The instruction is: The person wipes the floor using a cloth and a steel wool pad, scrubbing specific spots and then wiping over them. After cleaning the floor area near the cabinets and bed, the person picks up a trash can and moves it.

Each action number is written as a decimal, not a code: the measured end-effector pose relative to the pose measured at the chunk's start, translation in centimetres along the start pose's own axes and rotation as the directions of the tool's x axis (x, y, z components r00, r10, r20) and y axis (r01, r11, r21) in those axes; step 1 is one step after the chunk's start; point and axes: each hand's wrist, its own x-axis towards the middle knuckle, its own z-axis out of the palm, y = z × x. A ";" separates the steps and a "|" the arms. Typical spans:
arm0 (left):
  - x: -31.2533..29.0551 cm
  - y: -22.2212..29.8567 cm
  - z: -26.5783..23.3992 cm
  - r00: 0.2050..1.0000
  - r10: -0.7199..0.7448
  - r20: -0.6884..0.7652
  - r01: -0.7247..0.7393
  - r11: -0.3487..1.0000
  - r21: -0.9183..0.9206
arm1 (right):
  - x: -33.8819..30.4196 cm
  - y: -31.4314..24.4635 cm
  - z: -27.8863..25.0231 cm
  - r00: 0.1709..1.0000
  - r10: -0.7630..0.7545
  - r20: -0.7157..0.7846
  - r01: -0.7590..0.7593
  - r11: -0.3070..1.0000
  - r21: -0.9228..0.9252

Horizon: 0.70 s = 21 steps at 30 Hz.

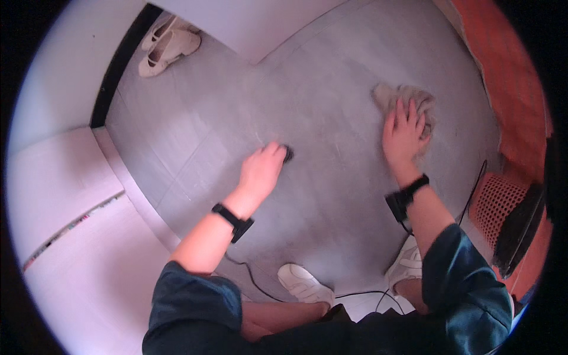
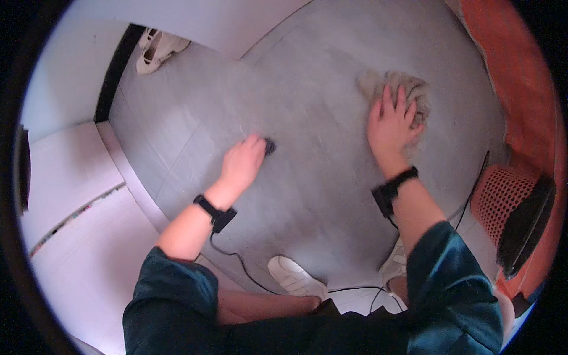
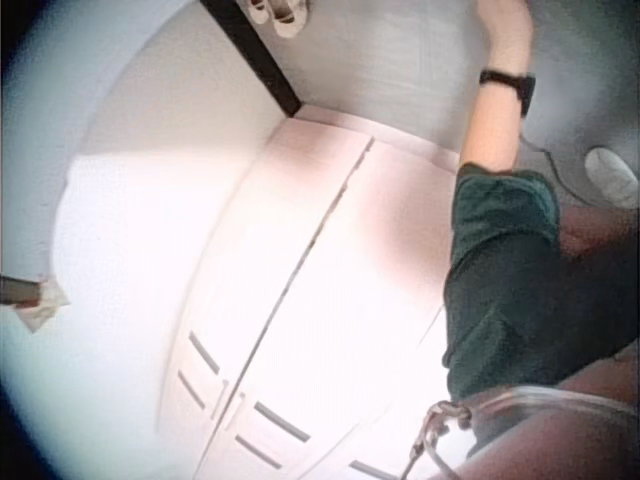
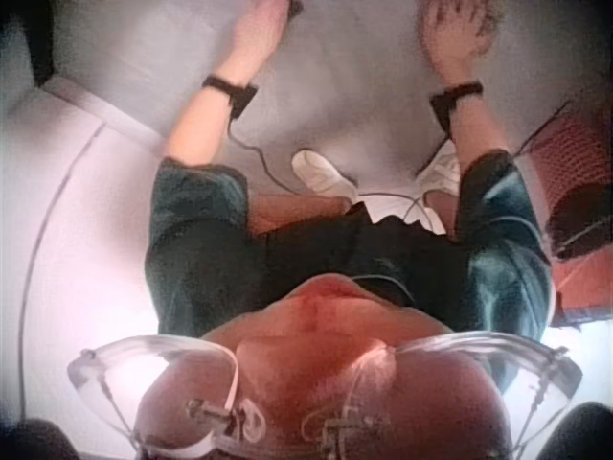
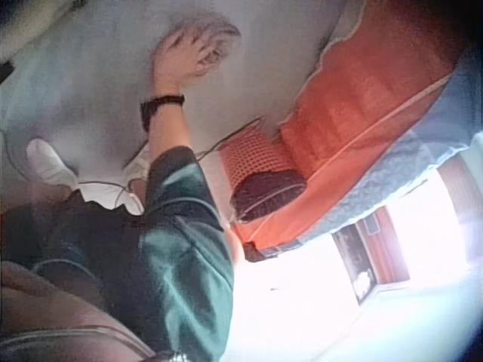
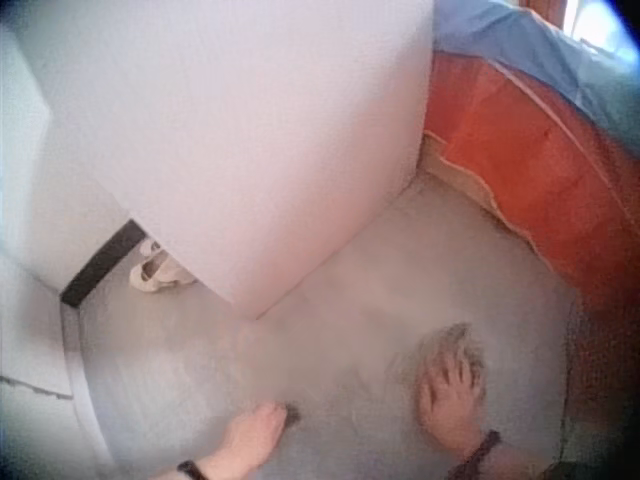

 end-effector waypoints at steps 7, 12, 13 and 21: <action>-10.6 0.5 -0.3 0.976 -0.095 0.197 0.128 0.978 -0.163 | 7.6 -14.2 -0.2 0.992 0.107 0.071 -0.116 0.982 0.148; -18.5 1.2 -4.5 0.934 -0.194 0.299 0.290 0.903 -0.317 | 2.1 -21.8 -0.7 0.987 -0.127 0.095 0.104 0.970 0.220; -20.3 1.6 -6.2 0.898 -0.229 0.375 0.349 0.890 -0.294 | 0.4 -22.4 -1.1 0.977 -0.197 0.086 0.177 0.964 0.201; -39.2 7.1 -16.5 0.609 -0.791 -0.054 0.723 0.582 -0.373 | -16.1 -30.3 -2.1 0.839 -0.529 0.126 0.489 0.835 0.253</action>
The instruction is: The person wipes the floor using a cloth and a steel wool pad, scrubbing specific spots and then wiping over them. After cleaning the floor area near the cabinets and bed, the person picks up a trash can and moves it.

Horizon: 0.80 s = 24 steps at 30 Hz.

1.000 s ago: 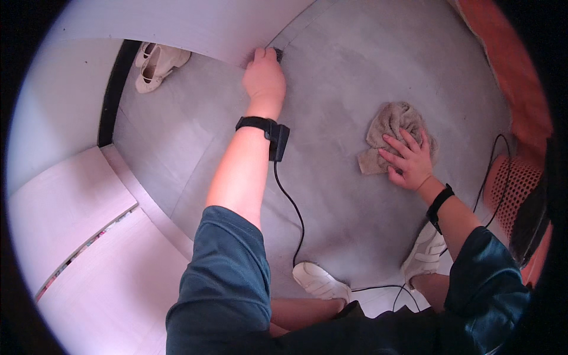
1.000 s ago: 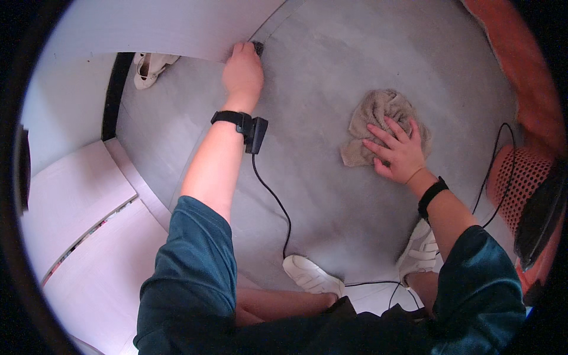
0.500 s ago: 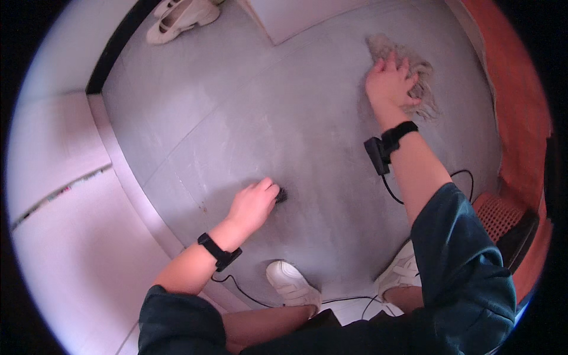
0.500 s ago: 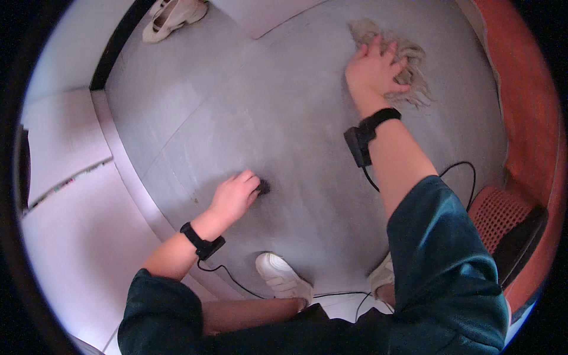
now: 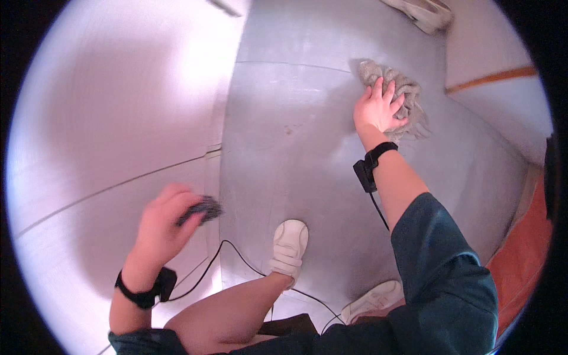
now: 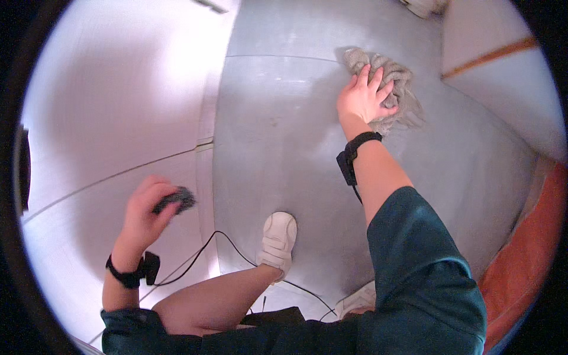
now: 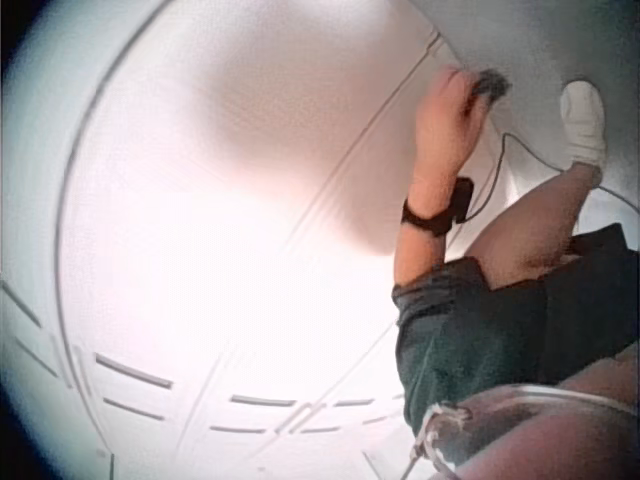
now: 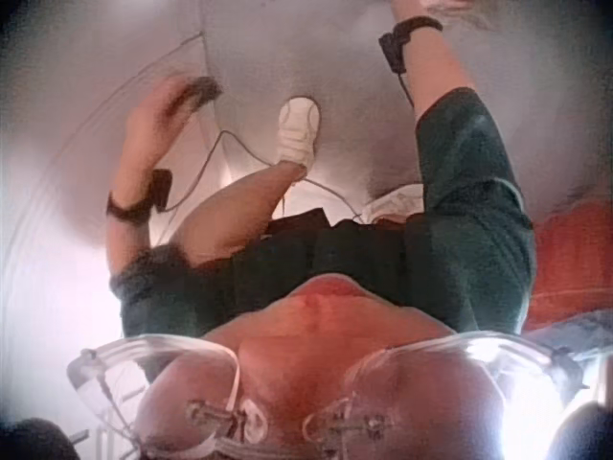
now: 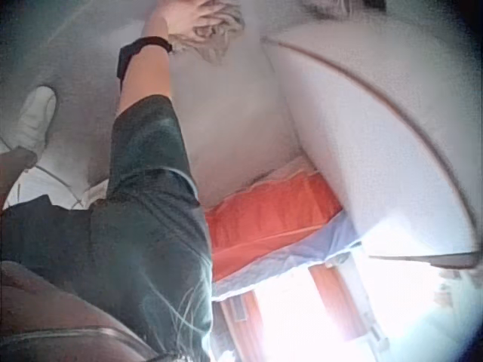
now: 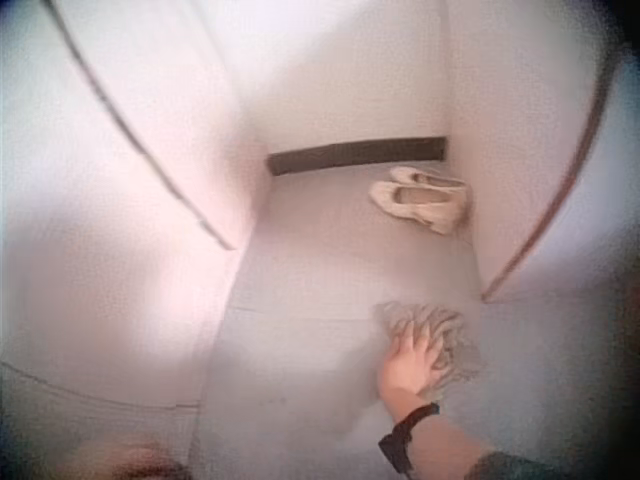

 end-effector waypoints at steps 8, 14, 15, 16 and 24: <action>-14.3 -6.3 -0.9 0.889 -0.080 -0.450 0.214 0.943 0.255 | 6.5 -10.0 4.4 0.964 -0.264 0.030 0.264 0.965 0.009; -20.5 -10.0 -0.2 0.967 0.118 -0.226 0.053 0.775 0.630 | 0.4 -17.6 6.7 0.800 -0.596 0.075 0.600 0.798 -0.053; -20.6 -10.4 0.1 0.965 0.112 -0.237 0.059 0.790 0.611 | -0.9 -18.4 6.7 0.724 -0.684 0.085 0.690 0.719 -0.089; -20.7 -10.5 0.0 0.956 0.136 -0.259 0.037 0.822 0.568 | -2.8 -19.3 7.2 0.658 -0.749 0.074 0.753 0.656 -0.055; -19.2 -9.3 -0.6 0.959 0.157 -0.237 0.023 0.788 0.616 | -15.2 -19.0 6.2 0.404 -0.914 0.034 0.899 0.403 0.170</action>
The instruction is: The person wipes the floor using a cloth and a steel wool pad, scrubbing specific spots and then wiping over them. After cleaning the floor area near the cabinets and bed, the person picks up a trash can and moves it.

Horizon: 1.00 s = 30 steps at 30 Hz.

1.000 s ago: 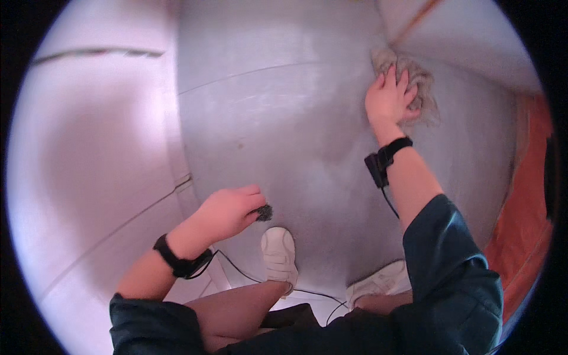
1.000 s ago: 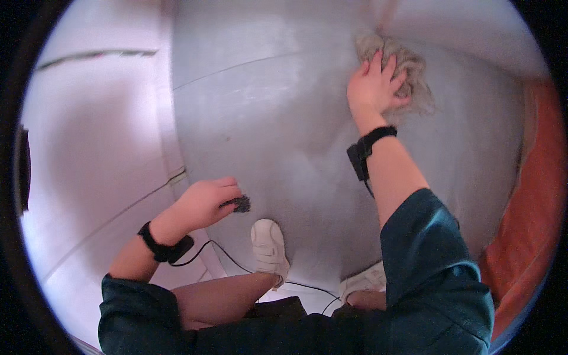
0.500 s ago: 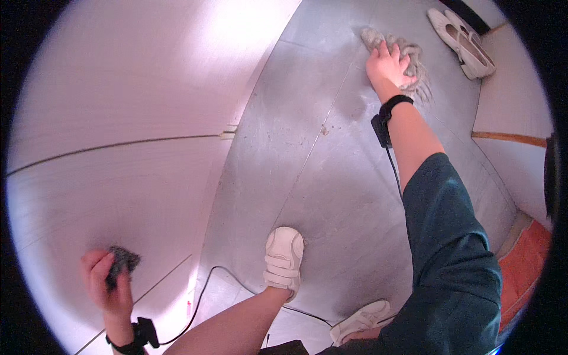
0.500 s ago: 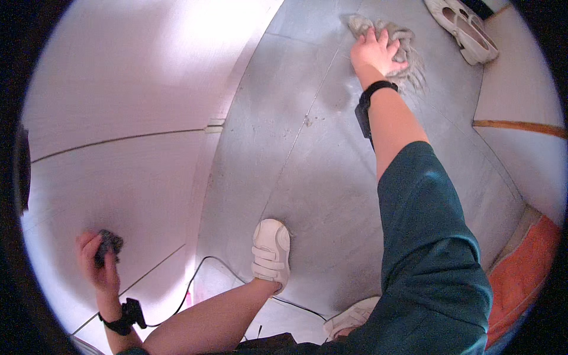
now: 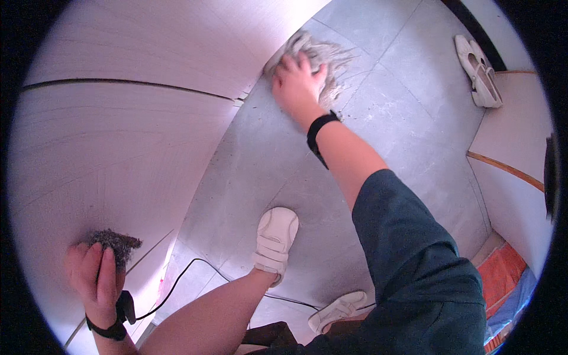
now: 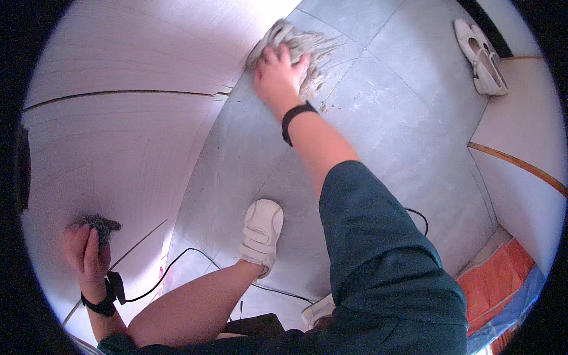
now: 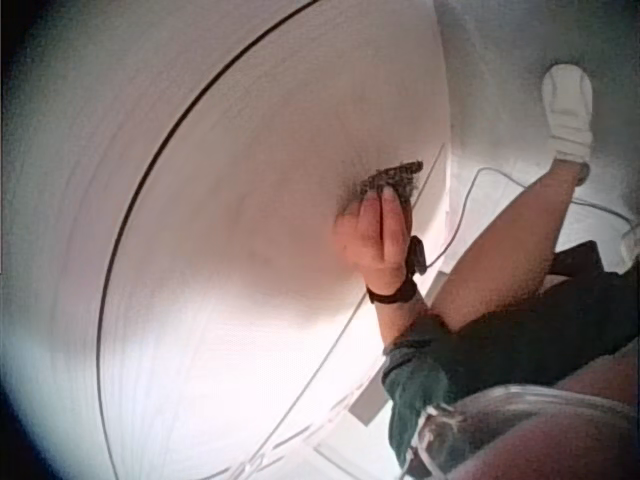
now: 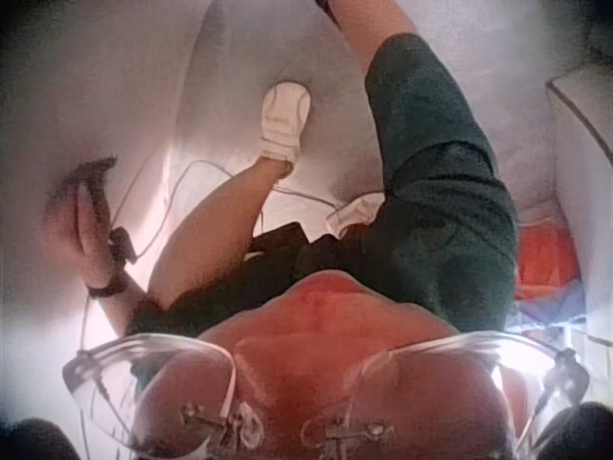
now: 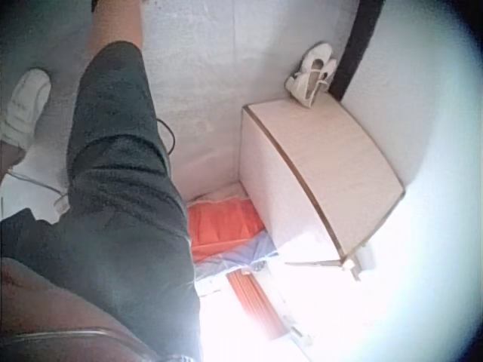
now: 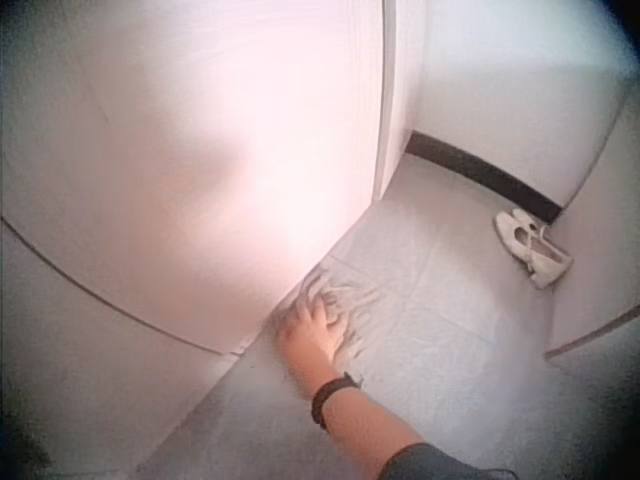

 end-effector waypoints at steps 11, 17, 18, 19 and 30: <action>0.9 0.0 2.5 0.989 0.017 -0.145 -0.019 1.000 -0.016 | -2.5 7.3 -2.6 0.240 -0.960 0.144 0.827 0.280 0.488; -0.9 -0.9 3.2 0.994 -0.015 -0.109 0.024 0.996 0.084 | -7.5 17.9 -8.0 0.490 -0.836 0.245 0.729 0.548 0.410; -1.0 -1.0 3.3 0.995 -0.013 -0.097 0.022 0.996 0.086 | -8.4 19.6 -9.0 0.523 -0.807 0.274 0.712 0.591 0.379; -1.2 -0.9 3.4 0.996 -0.007 -0.092 0.015 0.997 0.080 | -9.6 21.0 -9.9 0.527 -0.803 0.279 0.705 0.596 0.384; -4.5 -4.1 3.9 0.999 -0.038 -0.017 0.040 0.986 0.159 | -28.6 31.6 -14.7 0.973 0.012 0.231 0.013 0.994 -0.106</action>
